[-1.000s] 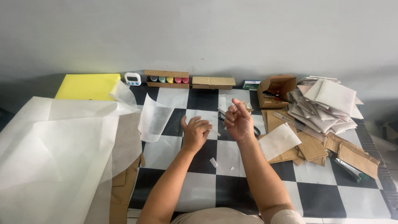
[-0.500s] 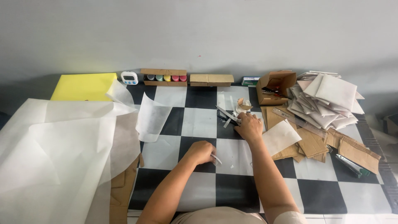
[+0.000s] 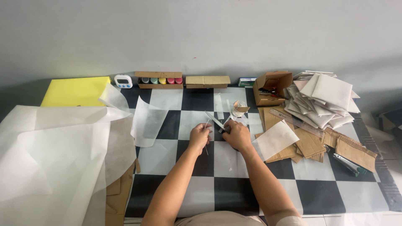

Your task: Wrapping small cardboard pieces in tissue paper and trimming the edges with scissors

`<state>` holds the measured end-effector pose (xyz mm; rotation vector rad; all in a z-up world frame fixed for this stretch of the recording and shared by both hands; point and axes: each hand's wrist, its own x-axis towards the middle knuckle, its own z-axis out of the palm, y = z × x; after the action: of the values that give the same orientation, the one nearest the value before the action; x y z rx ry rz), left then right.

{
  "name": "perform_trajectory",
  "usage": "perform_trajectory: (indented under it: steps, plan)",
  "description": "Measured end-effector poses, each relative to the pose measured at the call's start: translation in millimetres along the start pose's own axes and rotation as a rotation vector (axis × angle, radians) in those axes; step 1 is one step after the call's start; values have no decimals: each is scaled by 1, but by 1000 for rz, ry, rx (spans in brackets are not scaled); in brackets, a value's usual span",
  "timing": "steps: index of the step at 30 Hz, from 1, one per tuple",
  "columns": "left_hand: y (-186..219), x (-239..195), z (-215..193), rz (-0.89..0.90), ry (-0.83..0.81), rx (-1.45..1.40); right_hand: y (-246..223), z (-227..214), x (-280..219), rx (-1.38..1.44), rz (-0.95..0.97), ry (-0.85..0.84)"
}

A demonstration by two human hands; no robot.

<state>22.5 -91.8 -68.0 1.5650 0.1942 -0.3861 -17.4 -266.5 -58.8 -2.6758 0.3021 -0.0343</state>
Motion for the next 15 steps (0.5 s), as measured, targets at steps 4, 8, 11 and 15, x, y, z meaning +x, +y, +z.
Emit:
perform_trajectory:
  steps: [4,8,11,15]
  plan:
    - [23,-4,-10,-5,80,-167,-18,1,-17,42,-16,-61]
    - [29,17,-18,10,155,-210,-25,20,-26,-42,-182,-63]
    - [23,42,-8,-24,135,-182,-28,35,-33,-89,-264,13]
    - [36,46,18,-37,-165,-240,-31,55,-44,-152,-387,103]
